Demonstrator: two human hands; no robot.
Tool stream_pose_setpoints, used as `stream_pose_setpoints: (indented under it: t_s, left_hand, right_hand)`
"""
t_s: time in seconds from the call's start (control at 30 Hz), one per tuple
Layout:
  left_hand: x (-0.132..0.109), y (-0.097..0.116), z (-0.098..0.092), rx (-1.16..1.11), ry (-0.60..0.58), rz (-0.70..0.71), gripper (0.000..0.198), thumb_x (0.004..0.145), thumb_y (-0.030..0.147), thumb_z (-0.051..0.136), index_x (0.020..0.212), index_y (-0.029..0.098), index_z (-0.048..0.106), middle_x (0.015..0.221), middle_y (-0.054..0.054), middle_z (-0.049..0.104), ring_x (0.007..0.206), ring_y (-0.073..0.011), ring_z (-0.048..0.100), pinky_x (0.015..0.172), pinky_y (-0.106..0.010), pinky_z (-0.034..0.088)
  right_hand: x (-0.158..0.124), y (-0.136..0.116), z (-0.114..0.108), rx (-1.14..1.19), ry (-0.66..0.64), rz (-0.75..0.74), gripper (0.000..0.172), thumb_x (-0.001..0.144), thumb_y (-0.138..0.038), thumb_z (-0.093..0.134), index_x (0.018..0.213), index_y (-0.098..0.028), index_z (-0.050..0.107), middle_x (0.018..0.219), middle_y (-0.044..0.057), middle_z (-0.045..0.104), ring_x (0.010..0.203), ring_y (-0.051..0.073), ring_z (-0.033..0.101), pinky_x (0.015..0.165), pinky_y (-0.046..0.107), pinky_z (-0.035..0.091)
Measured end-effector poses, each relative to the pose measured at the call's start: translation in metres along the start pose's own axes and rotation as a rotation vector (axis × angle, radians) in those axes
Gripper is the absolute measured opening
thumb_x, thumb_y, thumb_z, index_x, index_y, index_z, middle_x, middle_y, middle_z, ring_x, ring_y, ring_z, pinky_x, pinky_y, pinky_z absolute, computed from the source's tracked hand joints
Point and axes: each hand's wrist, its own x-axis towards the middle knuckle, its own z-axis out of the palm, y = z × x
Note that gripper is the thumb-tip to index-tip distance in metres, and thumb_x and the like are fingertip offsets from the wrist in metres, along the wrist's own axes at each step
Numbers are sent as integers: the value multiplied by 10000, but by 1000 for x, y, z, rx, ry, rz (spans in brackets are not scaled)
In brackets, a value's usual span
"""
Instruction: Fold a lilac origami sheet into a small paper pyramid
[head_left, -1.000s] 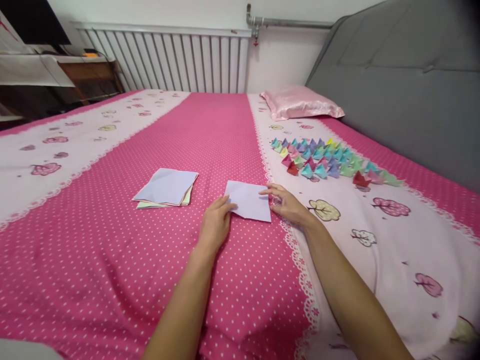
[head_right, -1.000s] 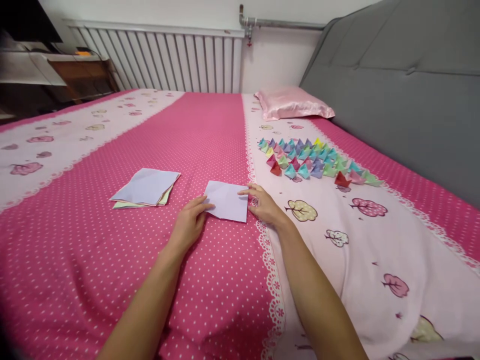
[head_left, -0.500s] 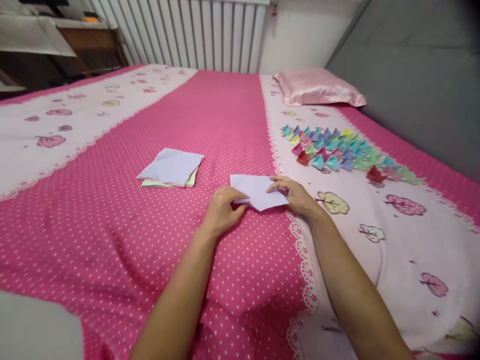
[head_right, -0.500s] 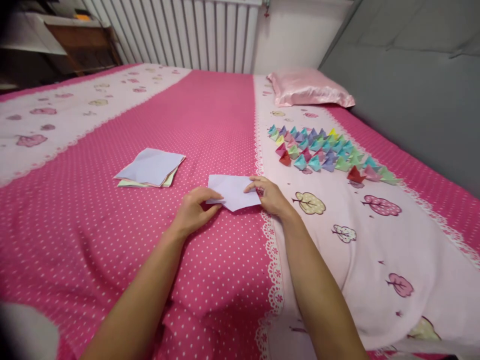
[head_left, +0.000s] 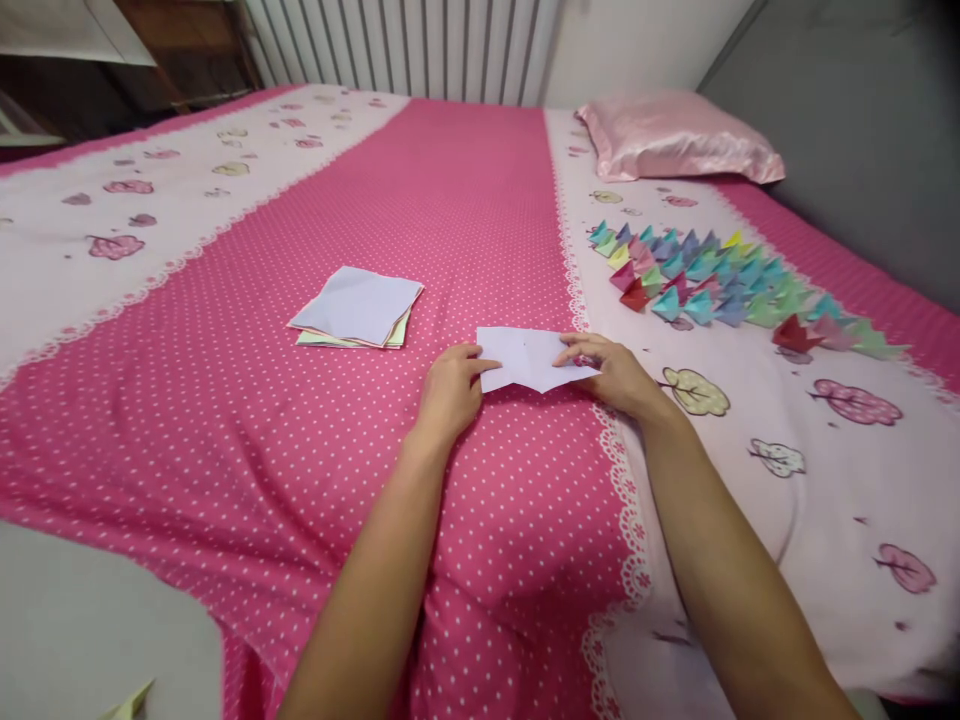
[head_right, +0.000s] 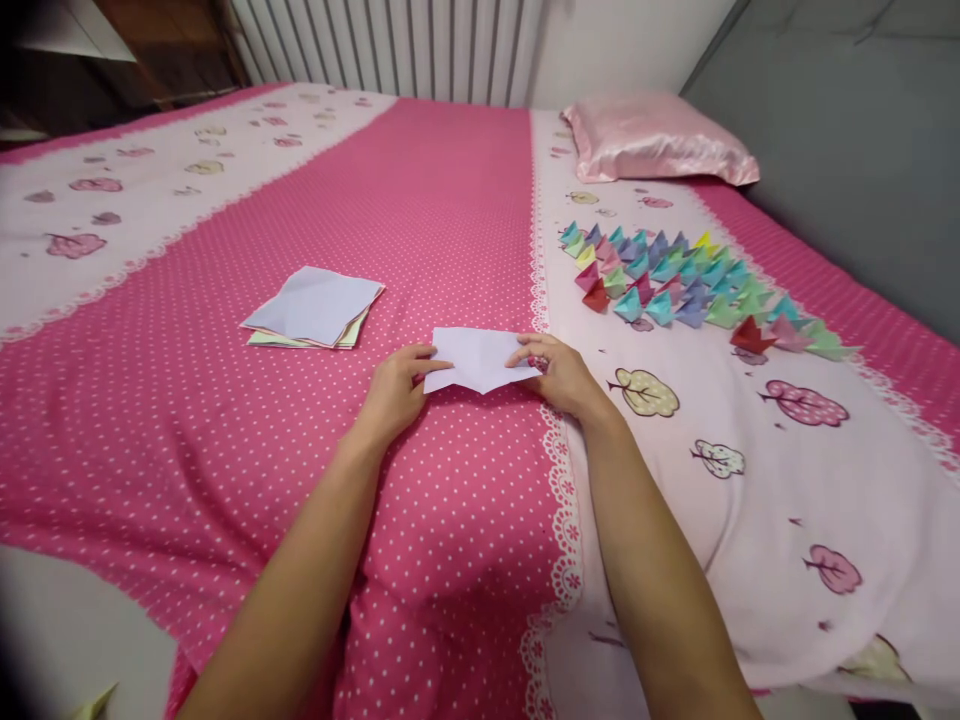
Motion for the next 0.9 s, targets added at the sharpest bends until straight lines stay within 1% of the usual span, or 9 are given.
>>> stream_pose_setpoints:
  t_s: [0.1, 0.23, 0.33, 0.43, 0.53, 0.67, 0.73, 0.8, 0.9]
  left_hand:
    - [2, 0, -1, -24, 7, 15, 276, 782, 127, 519, 953, 231, 709, 1113, -68, 629, 1035, -209, 568, 922, -368, 446]
    - [3, 2, -6, -31, 0, 19, 280, 726, 94, 533, 894, 210, 725, 1114, -83, 619, 1038, -228, 565, 929, -386, 443]
    - [3, 1, -7, -12, 15, -11, 214, 709, 149, 587, 859, 201, 731, 1130, -105, 598, 1058, -263, 552, 934, -425, 438]
    - [2, -1, -6, -1, 33, -10, 204, 694, 189, 630, 874, 206, 724, 1162, -107, 577, 1084, -278, 534, 941, -452, 432]
    - [3, -4, -4, 5, 44, -4, 213, 706, 155, 614, 875, 221, 725, 1177, -98, 574, 1087, -271, 530, 947, -464, 428]
    - [4, -7, -3, -10, 40, 11, 203, 739, 141, 585, 836, 243, 731, 1186, -78, 580, 1082, -259, 531, 949, -474, 425]
    - [4, -8, -4, -26, 36, 2, 176, 747, 162, 584, 818, 230, 731, 1188, -85, 577, 1078, -263, 530, 944, -475, 427]
    - [5, -8, -5, -36, 36, -39, 160, 762, 205, 575, 806, 197, 729, 1181, -109, 573, 1068, -270, 533, 932, -472, 432]
    - [5, -7, -6, -24, 44, -91, 206, 786, 266, 538, 778, 164, 717, 1155, -128, 574, 1051, -275, 537, 917, -467, 433]
  right_hand:
    - [1, -1, 0, 24, 10, -28, 178, 637, -213, 716, 814, -203, 701, 1182, 83, 554, 1090, 220, 539, 957, 399, 397]
    - [2, -5, 0, 24, 10, -36, 145, 646, -188, 703, 791, -193, 708, 1165, 83, 560, 1083, 213, 542, 942, 369, 416]
    - [2, -7, 0, 17, -2, -23, 122, 671, -181, 683, 788, -196, 712, 1171, 84, 555, 1079, 213, 547, 917, 359, 442]
    - [2, -6, 0, -16, -9, -14, 124, 678, -191, 683, 797, -208, 715, 1196, 86, 535, 1104, 219, 535, 937, 377, 433]
    - [1, -5, 0, -11, -9, -21, 141, 664, -206, 700, 805, -214, 715, 1210, 85, 523, 1105, 218, 536, 944, 388, 433]
    - [1, -4, -1, -10, 3, -28, 122, 674, -211, 689, 792, -211, 723, 1201, 85, 543, 1095, 227, 542, 930, 375, 437]
    - [2, -5, -1, -17, 19, -22, 112, 682, -234, 686, 784, -208, 725, 1193, 83, 559, 1081, 229, 550, 910, 363, 445]
    - [3, -5, -2, -35, 39, -10, 102, 690, -273, 683, 746, -196, 721, 1187, 81, 573, 1069, 232, 556, 905, 361, 442]
    - [5, -7, -1, -78, 44, 13, 153, 713, -321, 657, 666, -181, 696, 1159, 79, 598, 1035, 235, 574, 899, 365, 434]
